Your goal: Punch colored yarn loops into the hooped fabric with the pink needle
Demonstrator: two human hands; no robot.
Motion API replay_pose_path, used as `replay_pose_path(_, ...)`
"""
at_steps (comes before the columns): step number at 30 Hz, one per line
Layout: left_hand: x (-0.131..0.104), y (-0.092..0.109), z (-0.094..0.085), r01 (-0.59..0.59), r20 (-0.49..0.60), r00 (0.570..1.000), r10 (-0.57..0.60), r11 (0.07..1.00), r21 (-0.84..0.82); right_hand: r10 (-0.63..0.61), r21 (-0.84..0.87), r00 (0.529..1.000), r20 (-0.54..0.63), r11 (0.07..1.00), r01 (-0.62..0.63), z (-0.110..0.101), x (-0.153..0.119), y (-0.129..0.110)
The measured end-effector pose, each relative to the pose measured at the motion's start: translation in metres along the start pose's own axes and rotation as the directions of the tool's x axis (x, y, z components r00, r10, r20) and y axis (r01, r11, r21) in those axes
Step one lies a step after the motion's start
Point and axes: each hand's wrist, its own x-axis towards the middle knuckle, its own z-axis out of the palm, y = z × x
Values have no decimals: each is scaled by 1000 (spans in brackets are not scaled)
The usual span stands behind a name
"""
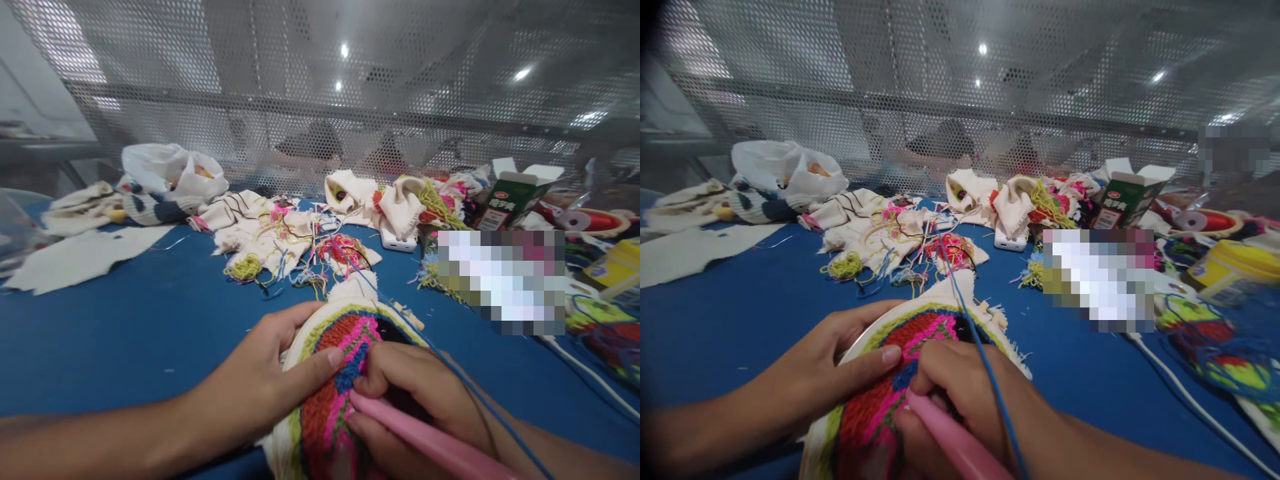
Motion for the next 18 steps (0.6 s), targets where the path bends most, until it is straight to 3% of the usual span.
replay_pose_path(4,1,-4,-1,-10,-5,1000,11,1000,6,168,90,982,83,980,-175,-5,0,-6)
replay_pose_path(7,1,-6,-1,-20,4,1000,20,1000,-19,307,208,942,137,921,-331,-10,-2,-13)
replay_pose_path(11,2,-6,-2,-9,19,1000,10,998,-56,529,459,826,194,695,-554,-12,-8,-18)
replay_pose_path(14,2,-6,-2,-3,20,1000,4,998,-62,573,596,785,237,552,-583,-12,-9,-18)
replay_pose_path(18,3,-7,-2,-4,30,1000,6,999,-54,577,644,796,183,542,-540,-10,-9,-16)
